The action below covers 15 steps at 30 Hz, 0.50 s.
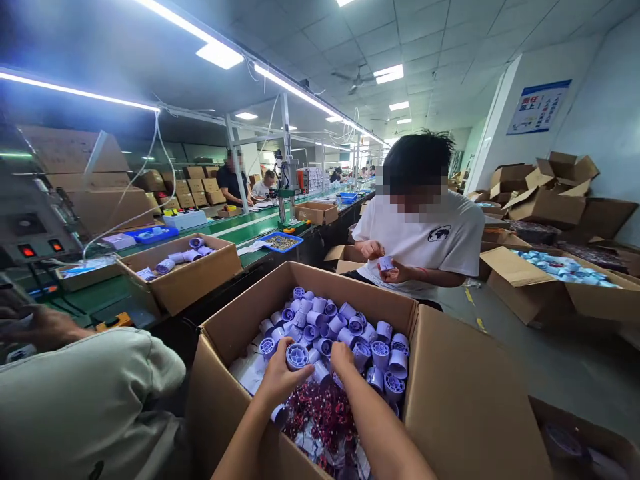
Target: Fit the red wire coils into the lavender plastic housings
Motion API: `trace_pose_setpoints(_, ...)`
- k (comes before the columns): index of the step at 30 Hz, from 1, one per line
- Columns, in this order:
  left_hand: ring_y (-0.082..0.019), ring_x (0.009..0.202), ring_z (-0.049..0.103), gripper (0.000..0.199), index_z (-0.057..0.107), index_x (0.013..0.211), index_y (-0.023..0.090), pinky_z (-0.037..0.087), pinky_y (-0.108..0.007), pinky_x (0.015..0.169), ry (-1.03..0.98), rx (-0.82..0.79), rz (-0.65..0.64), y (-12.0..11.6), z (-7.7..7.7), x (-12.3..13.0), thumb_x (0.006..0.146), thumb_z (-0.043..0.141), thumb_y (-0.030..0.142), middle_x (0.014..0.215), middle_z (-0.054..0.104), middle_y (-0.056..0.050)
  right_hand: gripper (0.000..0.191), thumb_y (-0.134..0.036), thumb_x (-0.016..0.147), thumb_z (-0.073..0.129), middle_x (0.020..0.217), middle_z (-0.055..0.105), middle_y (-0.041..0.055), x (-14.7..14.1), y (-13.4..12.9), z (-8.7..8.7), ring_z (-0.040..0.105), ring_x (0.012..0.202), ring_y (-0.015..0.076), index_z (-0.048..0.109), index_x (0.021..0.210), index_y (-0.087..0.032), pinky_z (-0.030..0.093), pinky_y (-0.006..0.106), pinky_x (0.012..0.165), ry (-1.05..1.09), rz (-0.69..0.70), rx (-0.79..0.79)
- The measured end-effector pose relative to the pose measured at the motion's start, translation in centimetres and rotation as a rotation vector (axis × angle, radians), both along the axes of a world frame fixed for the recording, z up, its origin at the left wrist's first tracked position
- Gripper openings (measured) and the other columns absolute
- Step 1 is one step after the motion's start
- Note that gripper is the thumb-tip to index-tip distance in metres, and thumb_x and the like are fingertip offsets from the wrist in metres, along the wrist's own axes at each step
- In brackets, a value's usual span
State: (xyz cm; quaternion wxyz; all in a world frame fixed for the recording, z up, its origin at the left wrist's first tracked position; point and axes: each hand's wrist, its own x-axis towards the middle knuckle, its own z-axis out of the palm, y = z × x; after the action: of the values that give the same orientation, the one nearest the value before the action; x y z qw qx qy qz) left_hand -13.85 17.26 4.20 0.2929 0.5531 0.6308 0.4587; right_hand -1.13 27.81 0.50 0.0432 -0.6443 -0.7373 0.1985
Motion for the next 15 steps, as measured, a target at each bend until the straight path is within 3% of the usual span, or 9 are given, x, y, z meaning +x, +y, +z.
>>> trace_pose_setpoints(2,-0.021,0.077,0.054,0.047,0.045,0.095,0.022,0.040,-0.031,0.072,-0.033,0.002,0.000,0.2,0.1,0.0,0.059,0.072,0.036,0.078,0.055,0.002,0.017,-0.022,0.091,0.054,0.103,0.069,0.0108,0.1,0.5,1.8,0.066,0.095,0.0200,0.065,0.100,-0.012,0.051,0.036,0.083,0.032,-0.022,0.034)
trace_pose_setpoints(5,-0.019,0.074,0.052,0.048,0.045,0.093,0.021,0.039,-0.031,0.071,-0.081,-0.003,-0.024,0.0,0.5,-0.2,0.059,0.073,0.038,0.077,0.054,0.002,0.027,-0.013,0.093,0.043,0.112,0.067,0.0179,0.9,0.9,5.7,0.062,0.108,0.0226,0.067,0.102,-0.010,0.044,0.031,0.092,0.119,-0.024,0.158)
trace_pose_setpoints(7,-0.018,0.073,0.052,0.047,0.046,0.092,0.021,0.040,-0.030,0.070,-0.136,-0.006,-0.080,-0.5,0.8,-0.3,0.058,0.074,0.037,0.078,0.054,0.002,0.029,-0.018,0.093,0.041,0.116,0.067,0.0139,2.1,0.1,8.1,0.060,0.111,0.0206,0.067,0.107,-0.014,0.042,0.028,0.094,0.230,0.008,0.253)
trace_pose_setpoints(9,-0.018,0.075,0.052,0.048,0.049,0.093,0.020,0.041,-0.029,0.071,-0.197,-0.008,-0.167,-1.2,1.0,-0.1,0.057,0.077,0.036,0.080,0.055,0.002,0.027,-0.028,0.091,0.047,0.107,0.070,0.0100,3.8,-1.7,9.6,0.064,0.102,0.0199,0.067,0.104,-0.017,0.047,0.028,0.089,0.518,0.079,0.312)
trace_pose_setpoints(12,-0.020,0.082,0.054,0.053,0.052,0.098,0.020,0.042,-0.030,0.076,-0.268,0.018,-0.260,-2.4,1.1,0.7,0.057,0.080,0.036,0.087,0.058,-0.001,0.033,-0.047,0.077,0.063,0.086,0.072,0.0078,6.8,-5.7,9.8,0.067,0.081,0.0208,0.067,0.091,-0.017,0.054,0.031,0.073,1.032,0.158,0.208)
trace_pose_setpoints(15,-0.025,0.095,0.055,0.061,0.054,0.108,0.020,0.042,-0.034,0.085,-0.320,0.064,-0.301,-3.8,1.0,2.3,0.057,0.082,0.038,0.102,0.059,-0.006,0.038,-0.051,0.064,0.076,0.077,0.072,0.0054,9.6,-10.3,9.0,0.067,0.072,0.0186,0.067,0.083,-0.020,0.055,0.027,0.064,1.286,0.090,0.159)
